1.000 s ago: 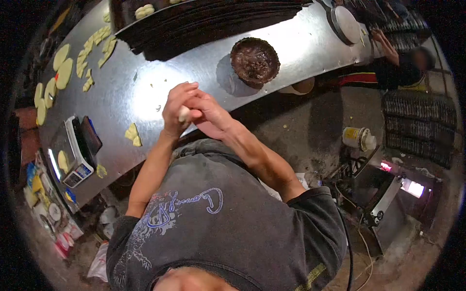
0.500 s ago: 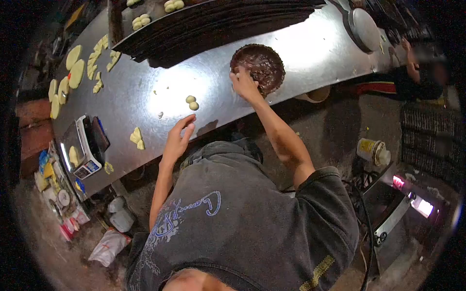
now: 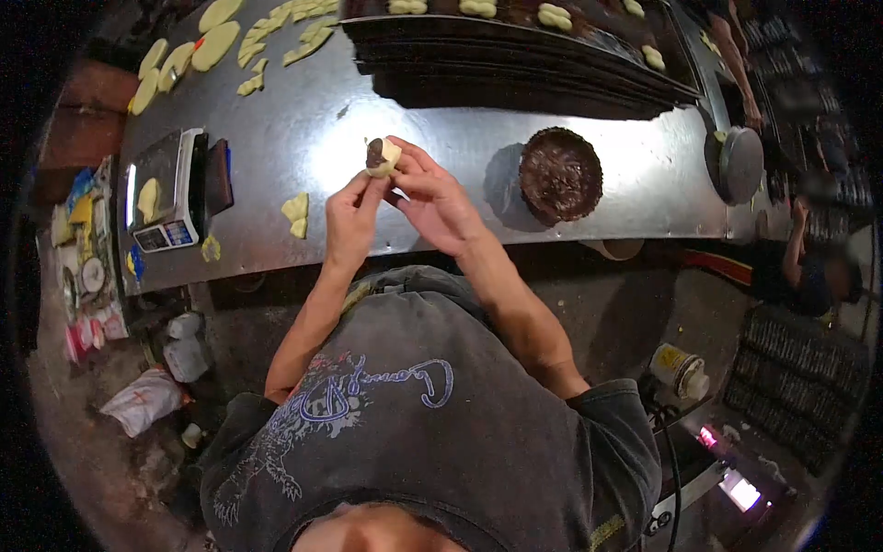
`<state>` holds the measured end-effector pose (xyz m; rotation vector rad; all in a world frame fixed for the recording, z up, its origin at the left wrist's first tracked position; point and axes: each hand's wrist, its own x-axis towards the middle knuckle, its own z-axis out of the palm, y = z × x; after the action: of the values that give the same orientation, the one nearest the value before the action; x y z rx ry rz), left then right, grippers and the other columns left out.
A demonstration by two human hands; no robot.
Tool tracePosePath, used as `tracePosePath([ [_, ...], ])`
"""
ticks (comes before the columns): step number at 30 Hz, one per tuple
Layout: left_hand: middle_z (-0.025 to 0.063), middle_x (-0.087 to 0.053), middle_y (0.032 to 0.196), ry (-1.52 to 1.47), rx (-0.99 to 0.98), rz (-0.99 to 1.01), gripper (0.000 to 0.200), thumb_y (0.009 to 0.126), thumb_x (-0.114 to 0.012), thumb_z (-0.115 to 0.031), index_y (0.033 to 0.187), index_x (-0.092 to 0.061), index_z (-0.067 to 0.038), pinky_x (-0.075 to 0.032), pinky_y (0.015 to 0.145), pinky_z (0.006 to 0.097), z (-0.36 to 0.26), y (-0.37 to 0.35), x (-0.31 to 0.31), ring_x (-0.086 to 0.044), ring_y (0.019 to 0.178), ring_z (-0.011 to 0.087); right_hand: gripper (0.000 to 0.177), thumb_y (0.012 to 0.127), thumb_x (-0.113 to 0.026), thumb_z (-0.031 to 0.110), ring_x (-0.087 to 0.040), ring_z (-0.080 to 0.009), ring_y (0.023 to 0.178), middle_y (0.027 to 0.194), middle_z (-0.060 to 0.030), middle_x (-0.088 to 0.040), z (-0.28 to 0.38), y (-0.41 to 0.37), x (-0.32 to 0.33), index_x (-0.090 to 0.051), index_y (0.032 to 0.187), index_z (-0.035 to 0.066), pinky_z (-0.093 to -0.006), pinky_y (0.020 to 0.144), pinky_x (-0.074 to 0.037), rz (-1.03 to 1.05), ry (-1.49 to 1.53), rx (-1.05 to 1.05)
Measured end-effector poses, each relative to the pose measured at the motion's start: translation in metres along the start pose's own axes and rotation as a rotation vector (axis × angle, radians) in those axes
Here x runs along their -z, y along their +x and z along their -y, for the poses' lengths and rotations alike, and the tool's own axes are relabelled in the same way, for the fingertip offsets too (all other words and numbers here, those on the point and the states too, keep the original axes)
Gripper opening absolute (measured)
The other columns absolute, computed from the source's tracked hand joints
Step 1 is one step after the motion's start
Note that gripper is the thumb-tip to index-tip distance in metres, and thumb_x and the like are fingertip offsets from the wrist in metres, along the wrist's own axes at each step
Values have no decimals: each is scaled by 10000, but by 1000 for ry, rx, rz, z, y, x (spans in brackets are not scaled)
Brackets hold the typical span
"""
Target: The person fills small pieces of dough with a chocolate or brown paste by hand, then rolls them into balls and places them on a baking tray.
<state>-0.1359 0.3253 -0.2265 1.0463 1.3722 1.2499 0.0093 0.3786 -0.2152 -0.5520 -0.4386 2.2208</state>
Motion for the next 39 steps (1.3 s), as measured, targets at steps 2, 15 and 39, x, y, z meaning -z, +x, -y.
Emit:
tracePosePath([
  [2, 6, -705, 1047, -96, -80, -126, 337, 1008, -661, -198, 1292, -660, -17, -476, 701, 220, 1, 0, 16, -581, 816, 56, 478, 975, -645, 92, -578, -196, 1216, 1296, -112, -623, -14, 8, -17, -499, 1426, 35, -356, 1069, -448, -22, -120, 67],
  [15, 20, -598, 1111, 304, -452, -79, 200, 868, -793, -246, 1026, -781, -122, -422, 939, 367, -14, 0, 108, -499, 1117, 206, 253, 997, -666, 192, -551, -95, 860, 935, -11, -607, -39, 28, -69, -662, 1187, 24, -251, 830, -482, -84, -734, 218],
  [39, 50, -524, 1210, -8, -227, 186, 431, 1045, -599, -280, 1401, -591, -37, -472, 798, 243, -33, 14, 11, -526, 978, 87, 250, 906, -788, 181, -588, -89, 881, 950, -23, -658, 1, 5, -12, -646, 1033, 19, -269, 776, -503, -206, -523, 338],
])
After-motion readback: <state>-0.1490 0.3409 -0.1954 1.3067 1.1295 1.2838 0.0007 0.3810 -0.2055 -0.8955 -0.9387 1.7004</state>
